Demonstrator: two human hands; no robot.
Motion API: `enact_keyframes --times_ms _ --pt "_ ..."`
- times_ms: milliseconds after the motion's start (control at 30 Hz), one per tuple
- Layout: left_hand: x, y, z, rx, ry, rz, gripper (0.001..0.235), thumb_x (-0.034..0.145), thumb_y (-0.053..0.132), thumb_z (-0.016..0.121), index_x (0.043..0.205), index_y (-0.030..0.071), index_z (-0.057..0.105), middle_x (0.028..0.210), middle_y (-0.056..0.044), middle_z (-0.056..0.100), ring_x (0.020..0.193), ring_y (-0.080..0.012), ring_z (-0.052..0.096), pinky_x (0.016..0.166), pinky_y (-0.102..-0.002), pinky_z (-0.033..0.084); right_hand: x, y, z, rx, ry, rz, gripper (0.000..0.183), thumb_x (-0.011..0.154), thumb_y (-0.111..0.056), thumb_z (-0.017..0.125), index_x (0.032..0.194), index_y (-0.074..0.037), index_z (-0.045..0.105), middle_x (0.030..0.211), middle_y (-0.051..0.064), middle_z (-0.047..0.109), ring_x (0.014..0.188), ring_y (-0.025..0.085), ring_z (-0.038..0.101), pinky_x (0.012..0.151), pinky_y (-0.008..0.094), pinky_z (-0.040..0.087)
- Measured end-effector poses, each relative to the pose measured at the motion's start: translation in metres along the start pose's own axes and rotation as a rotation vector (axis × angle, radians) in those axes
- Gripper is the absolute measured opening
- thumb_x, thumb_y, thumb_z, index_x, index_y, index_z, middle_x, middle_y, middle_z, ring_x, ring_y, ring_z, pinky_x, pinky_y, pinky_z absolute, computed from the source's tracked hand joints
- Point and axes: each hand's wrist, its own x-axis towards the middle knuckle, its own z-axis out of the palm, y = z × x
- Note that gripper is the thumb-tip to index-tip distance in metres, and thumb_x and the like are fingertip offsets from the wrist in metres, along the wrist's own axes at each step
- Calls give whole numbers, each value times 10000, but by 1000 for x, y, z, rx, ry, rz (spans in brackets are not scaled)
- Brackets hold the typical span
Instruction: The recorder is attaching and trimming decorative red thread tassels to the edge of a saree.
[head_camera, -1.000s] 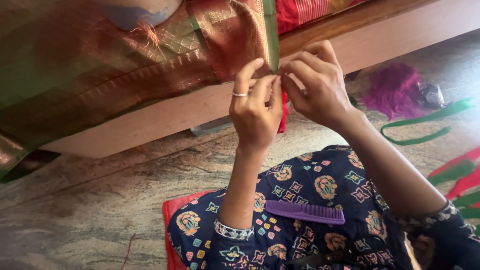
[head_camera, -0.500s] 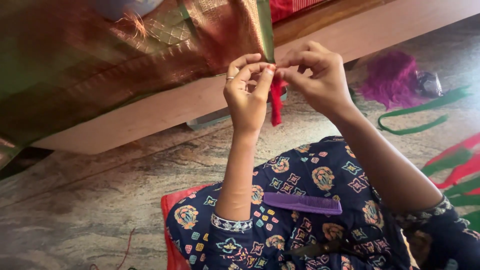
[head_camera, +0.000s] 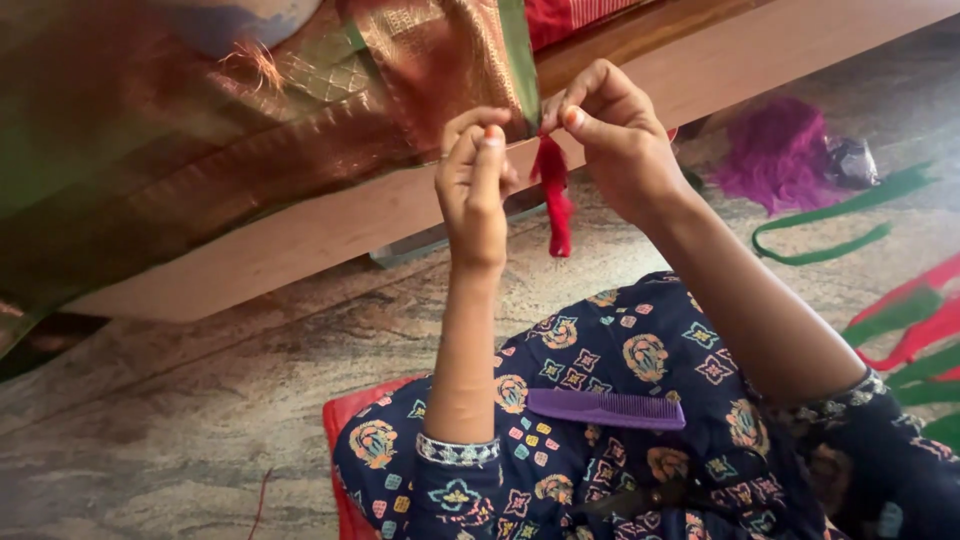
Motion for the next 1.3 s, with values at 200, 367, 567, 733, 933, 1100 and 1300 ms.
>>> enact_keyframes --times_ms 200,367,567,733,933,1100,1300 --pt "17 21 -1 -298 -437 -180 425 1112 397 481 997 37 674 962 -64 732 605 -71 556 551 -224 397 -1 -1 7 137 4 97 89 1082 -66 648 1098 -69 561 1015 47 625 938 118 582 968 282 465" --pt "33 17 -5 -52 -424 -244 387 1112 351 498 926 49 653 713 8 602 547 -35 468 499 -215 346 0 7 21 161 84 140 57 1075 -80 608 1087 -50 560 980 59 607 892 152 595 873 296 501" --pt "28 5 -8 59 -389 -135 400 1143 313 513 844 60 595 707 18 556 648 -50 512 601 -247 436 -3 22 24 304 155 98 63 1060 -72 600 1061 -34 550 973 71 600 879 201 615 855 330 518" --pt "5 -10 -4 -402 17 -388 359 1103 346 558 847 106 633 779 -23 671 529 -20 431 476 -186 321 -12 36 11 292 149 102 63 1071 -78 620 1087 -64 560 971 52 620 915 143 609 858 287 498" --pt "-11 -10 -9 -155 32 -408 311 1010 292 688 1224 76 757 1163 -47 759 651 -27 536 595 -174 443 -17 11 -10 -293 179 -9 46 1063 -82 633 1069 -56 596 1106 37 685 1057 102 636 984 269 521" --pt "-12 -4 6 256 46 -345 307 1003 269 655 1164 24 743 958 -105 788 610 -100 689 534 -257 556 -29 3 -2 -831 97 -152 78 988 -21 698 1031 -20 633 1095 62 687 1002 160 616 878 299 499" --pt "-9 21 14 1067 82 87 205 1004 217 728 1181 120 761 984 -129 778 780 -207 755 703 -319 579 -35 -2 14 -1103 73 -272 140 901 35 714 1012 -12 641 1050 109 683 1033 258 648 853 342 537"
